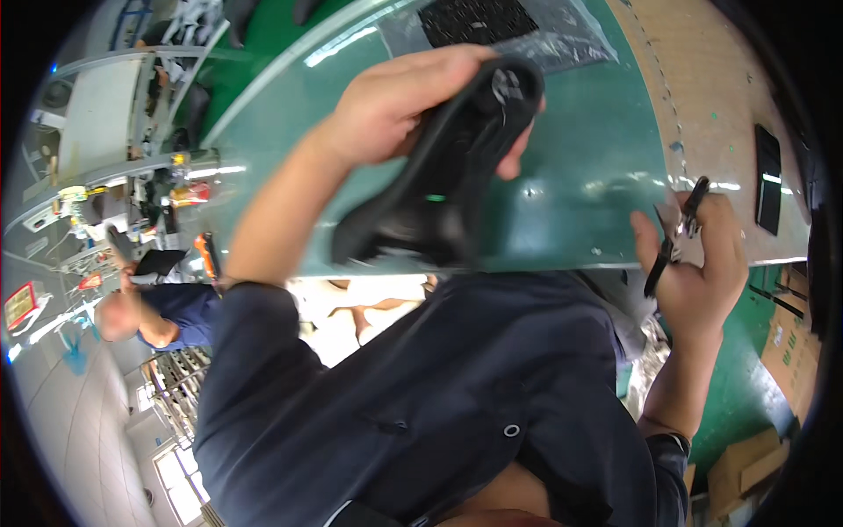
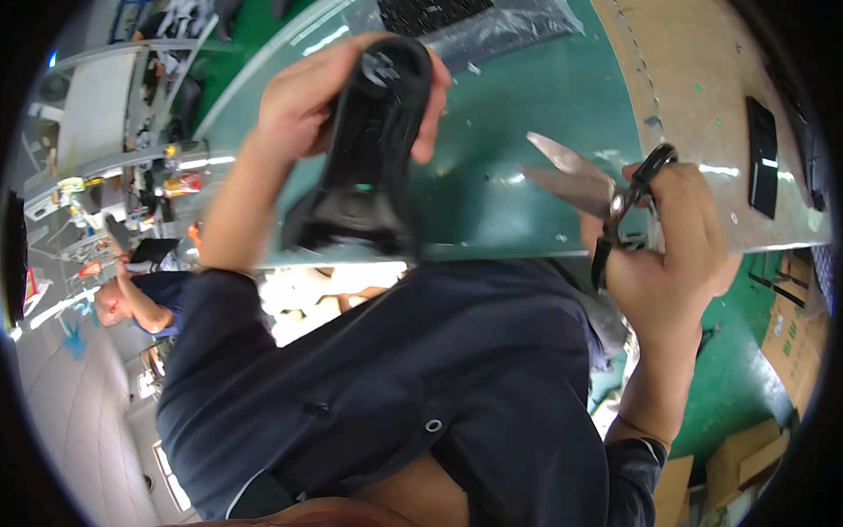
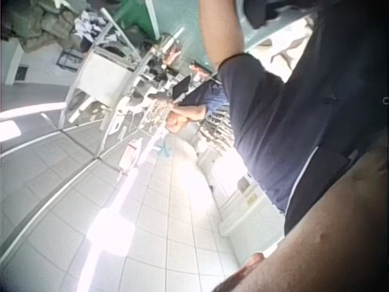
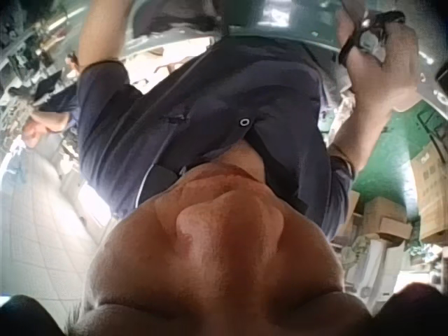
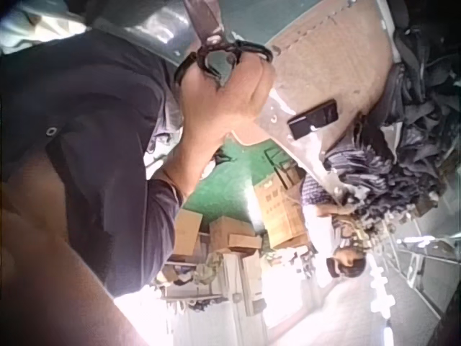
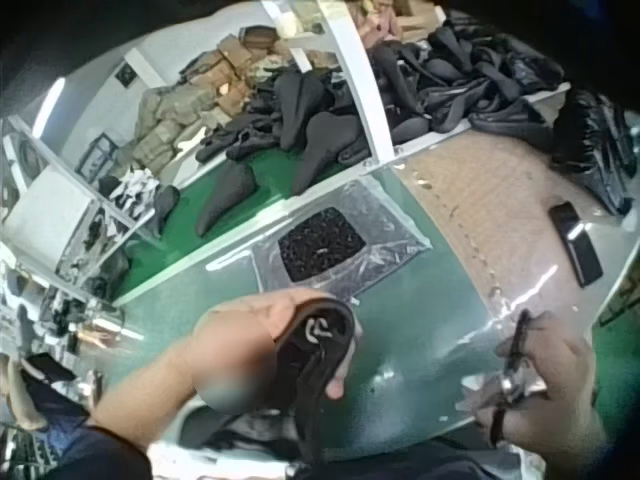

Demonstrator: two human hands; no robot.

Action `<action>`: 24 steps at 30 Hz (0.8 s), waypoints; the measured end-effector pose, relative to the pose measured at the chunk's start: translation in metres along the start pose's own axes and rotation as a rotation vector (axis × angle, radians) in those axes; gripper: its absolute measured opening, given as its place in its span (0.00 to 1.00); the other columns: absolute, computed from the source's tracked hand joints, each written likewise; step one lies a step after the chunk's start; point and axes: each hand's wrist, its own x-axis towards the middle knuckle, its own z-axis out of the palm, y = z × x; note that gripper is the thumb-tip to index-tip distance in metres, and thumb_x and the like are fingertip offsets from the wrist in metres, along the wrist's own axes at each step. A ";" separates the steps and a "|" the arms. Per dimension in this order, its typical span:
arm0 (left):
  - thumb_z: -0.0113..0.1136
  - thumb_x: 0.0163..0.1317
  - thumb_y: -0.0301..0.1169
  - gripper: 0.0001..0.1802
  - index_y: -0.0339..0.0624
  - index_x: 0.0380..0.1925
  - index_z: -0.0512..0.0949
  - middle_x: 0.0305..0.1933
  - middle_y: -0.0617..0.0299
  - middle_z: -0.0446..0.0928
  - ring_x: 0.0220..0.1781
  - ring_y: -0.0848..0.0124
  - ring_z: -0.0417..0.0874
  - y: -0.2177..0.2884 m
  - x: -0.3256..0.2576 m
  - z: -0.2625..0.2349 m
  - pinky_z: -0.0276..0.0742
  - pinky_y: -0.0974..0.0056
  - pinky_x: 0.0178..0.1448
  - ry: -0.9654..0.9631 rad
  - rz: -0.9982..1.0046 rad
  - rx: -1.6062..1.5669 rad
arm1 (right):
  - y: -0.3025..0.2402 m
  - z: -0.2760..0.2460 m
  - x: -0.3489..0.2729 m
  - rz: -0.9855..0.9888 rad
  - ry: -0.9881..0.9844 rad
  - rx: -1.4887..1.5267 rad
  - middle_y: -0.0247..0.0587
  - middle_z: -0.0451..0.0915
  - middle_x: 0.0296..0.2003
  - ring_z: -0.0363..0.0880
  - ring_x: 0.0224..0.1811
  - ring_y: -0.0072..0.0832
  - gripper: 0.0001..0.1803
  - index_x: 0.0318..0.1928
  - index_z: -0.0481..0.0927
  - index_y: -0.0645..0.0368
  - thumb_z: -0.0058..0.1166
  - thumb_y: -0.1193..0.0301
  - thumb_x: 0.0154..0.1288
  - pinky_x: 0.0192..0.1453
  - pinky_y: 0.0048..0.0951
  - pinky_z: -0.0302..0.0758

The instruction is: Trimming excess material from bicycle seats using scissors in a manufacturing environment.

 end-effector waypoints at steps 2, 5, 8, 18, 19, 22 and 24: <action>0.48 0.82 0.49 0.28 0.32 0.61 0.75 0.49 0.55 0.83 0.47 0.67 0.86 0.000 -0.001 -0.002 0.81 0.64 0.57 -0.110 -0.433 0.098 | 0.006 -0.011 0.000 -0.054 -0.025 -0.117 0.44 0.82 0.38 0.82 0.38 0.36 0.22 0.44 0.81 0.67 0.79 0.77 0.51 0.45 0.31 0.80; 0.51 0.81 0.46 0.25 0.33 0.59 0.76 0.46 0.60 0.82 0.50 0.70 0.84 -0.027 0.022 -0.013 0.79 0.63 0.56 -0.370 -0.753 0.236 | 0.009 -0.022 -0.004 -0.049 -0.089 -0.234 0.46 0.83 0.39 0.84 0.39 0.38 0.23 0.45 0.80 0.67 0.79 0.77 0.51 0.46 0.33 0.81; 0.59 0.77 0.43 0.18 0.38 0.51 0.80 0.46 0.64 0.80 0.54 0.68 0.80 -0.039 0.048 -0.002 0.75 0.57 0.57 -0.557 -0.960 0.876 | 0.008 -0.022 -0.008 -0.118 -0.127 -0.274 0.46 0.82 0.39 0.82 0.36 0.40 0.26 0.45 0.81 0.66 0.81 0.73 0.45 0.41 0.34 0.80; 0.67 0.66 0.34 0.15 0.38 0.48 0.82 0.43 0.56 0.78 0.48 0.55 0.80 -0.037 0.004 0.000 0.76 0.55 0.55 -0.287 -0.023 1.346 | 0.008 -0.025 -0.020 -0.162 -0.349 -0.541 0.38 0.77 0.34 0.79 0.34 0.39 0.20 0.38 0.79 0.58 0.75 0.67 0.46 0.37 0.37 0.76; 0.67 0.68 0.39 0.17 0.41 0.51 0.82 0.44 0.63 0.78 0.50 0.60 0.79 -0.052 -0.005 0.001 0.74 0.58 0.59 -0.194 0.132 1.484 | 0.006 -0.022 -0.021 -0.173 -0.363 -0.529 0.37 0.76 0.33 0.79 0.33 0.38 0.20 0.36 0.78 0.57 0.75 0.66 0.46 0.36 0.37 0.76; 0.73 0.60 0.37 0.20 0.43 0.49 0.82 0.43 0.59 0.76 0.49 0.56 0.78 -0.080 -0.020 0.006 0.75 0.55 0.58 -0.052 0.219 1.437 | 0.001 -0.010 -0.018 -0.203 -0.400 -0.505 0.37 0.74 0.32 0.78 0.33 0.37 0.19 0.34 0.77 0.56 0.74 0.64 0.47 0.35 0.37 0.75; 0.73 0.60 0.37 0.19 0.43 0.49 0.82 0.43 0.60 0.76 0.48 0.57 0.79 -0.090 -0.022 0.005 0.76 0.56 0.56 -0.015 0.302 1.470 | -0.002 0.000 -0.015 -0.210 -0.417 -0.483 0.37 0.73 0.31 0.78 0.33 0.37 0.20 0.32 0.76 0.56 0.75 0.63 0.47 0.34 0.38 0.74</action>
